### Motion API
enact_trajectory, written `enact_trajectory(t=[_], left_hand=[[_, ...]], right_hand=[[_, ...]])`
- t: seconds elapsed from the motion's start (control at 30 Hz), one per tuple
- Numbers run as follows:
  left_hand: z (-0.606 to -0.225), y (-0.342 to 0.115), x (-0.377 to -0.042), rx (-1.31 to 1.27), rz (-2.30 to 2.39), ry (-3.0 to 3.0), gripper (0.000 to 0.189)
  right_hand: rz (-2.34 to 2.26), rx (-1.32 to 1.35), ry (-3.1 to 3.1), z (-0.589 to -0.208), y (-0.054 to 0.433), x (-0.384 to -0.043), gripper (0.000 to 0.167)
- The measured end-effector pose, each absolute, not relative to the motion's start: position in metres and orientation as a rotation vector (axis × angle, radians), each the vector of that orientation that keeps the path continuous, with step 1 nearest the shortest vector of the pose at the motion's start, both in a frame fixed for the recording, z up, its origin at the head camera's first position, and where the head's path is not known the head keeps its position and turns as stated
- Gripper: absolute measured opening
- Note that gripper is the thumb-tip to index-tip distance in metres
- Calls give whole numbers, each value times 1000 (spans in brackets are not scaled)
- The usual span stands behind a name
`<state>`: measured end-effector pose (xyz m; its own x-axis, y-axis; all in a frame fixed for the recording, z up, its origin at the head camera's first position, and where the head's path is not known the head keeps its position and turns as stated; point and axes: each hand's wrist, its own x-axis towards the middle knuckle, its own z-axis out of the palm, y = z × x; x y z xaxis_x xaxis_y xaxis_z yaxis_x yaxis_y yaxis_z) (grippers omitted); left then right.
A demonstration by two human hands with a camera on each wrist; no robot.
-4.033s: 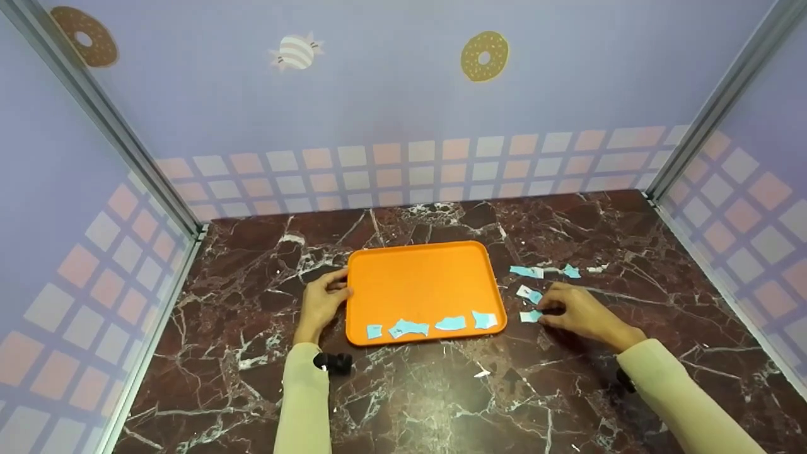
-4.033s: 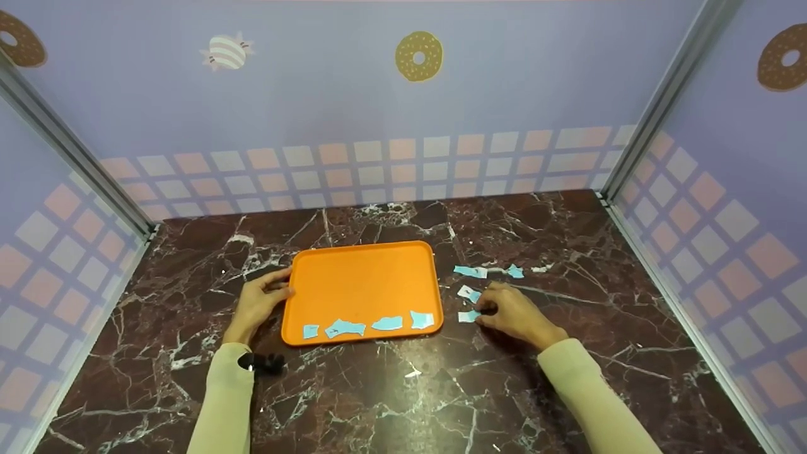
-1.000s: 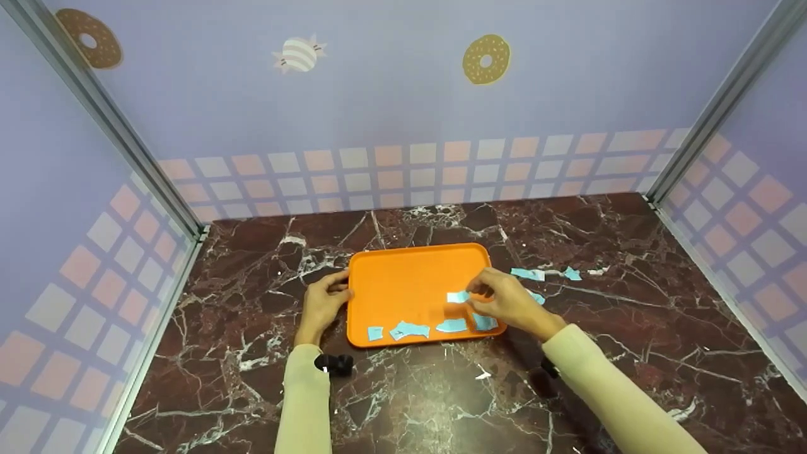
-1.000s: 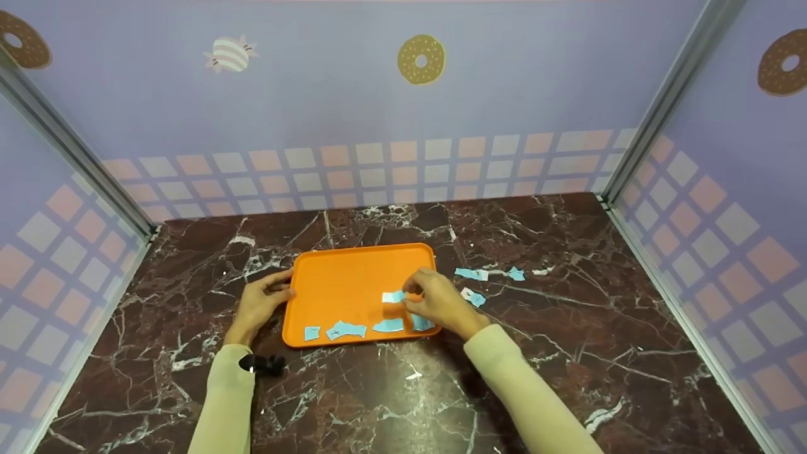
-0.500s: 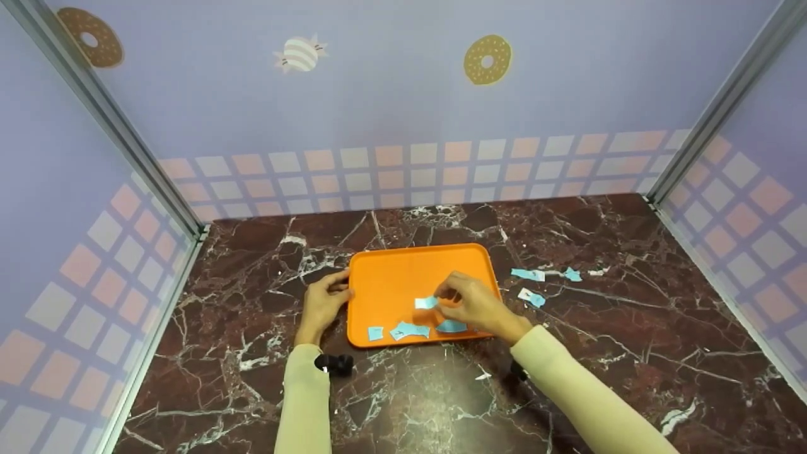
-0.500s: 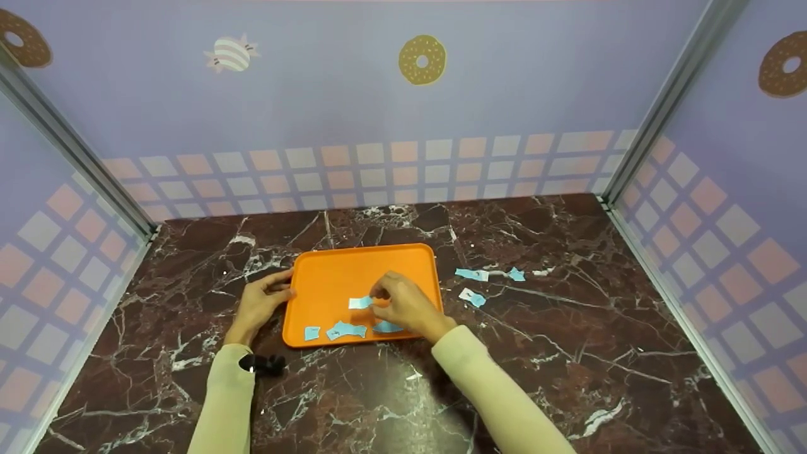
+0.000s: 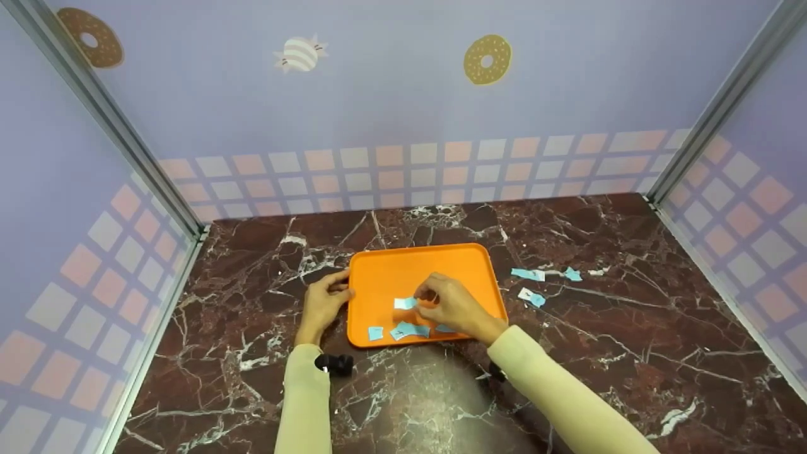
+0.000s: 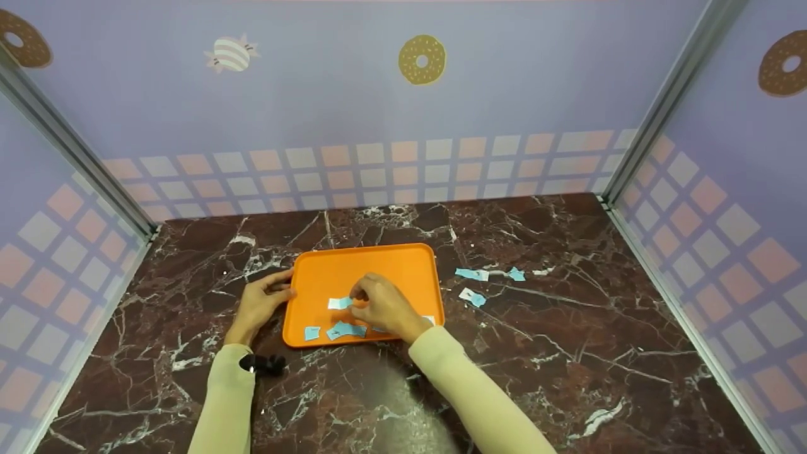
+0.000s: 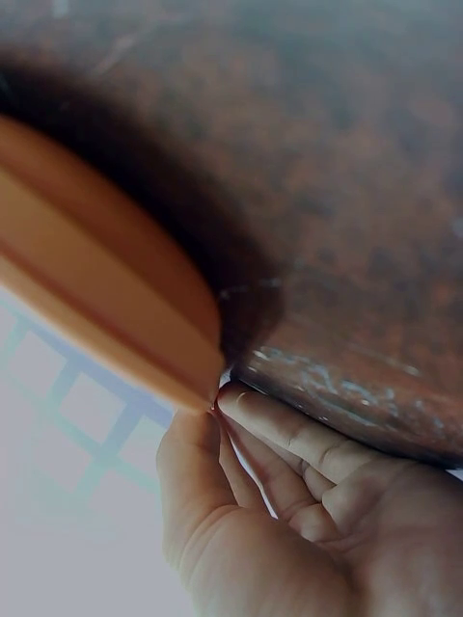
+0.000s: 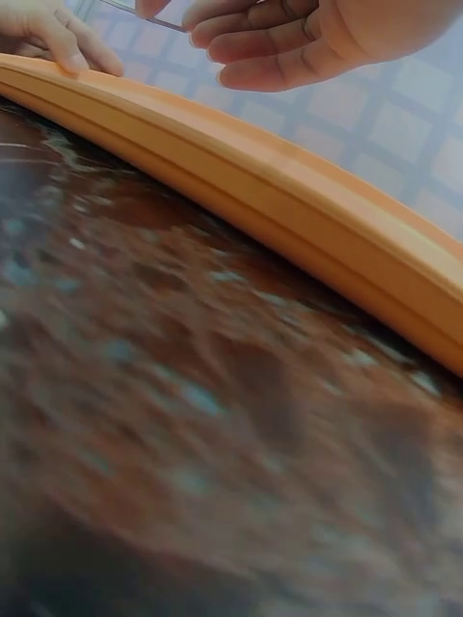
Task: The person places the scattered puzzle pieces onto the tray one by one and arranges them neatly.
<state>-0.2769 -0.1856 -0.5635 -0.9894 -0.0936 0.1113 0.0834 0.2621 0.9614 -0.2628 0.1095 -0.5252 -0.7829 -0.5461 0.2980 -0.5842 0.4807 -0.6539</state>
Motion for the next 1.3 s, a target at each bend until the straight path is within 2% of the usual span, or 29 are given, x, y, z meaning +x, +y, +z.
enact_trajectory(t=[1.3], left_hand=[[-567, -186, -280, 8, -1832, -2352, 43]], right_hand=[[1161, 942, -2777, -538, 48, -262, 16]])
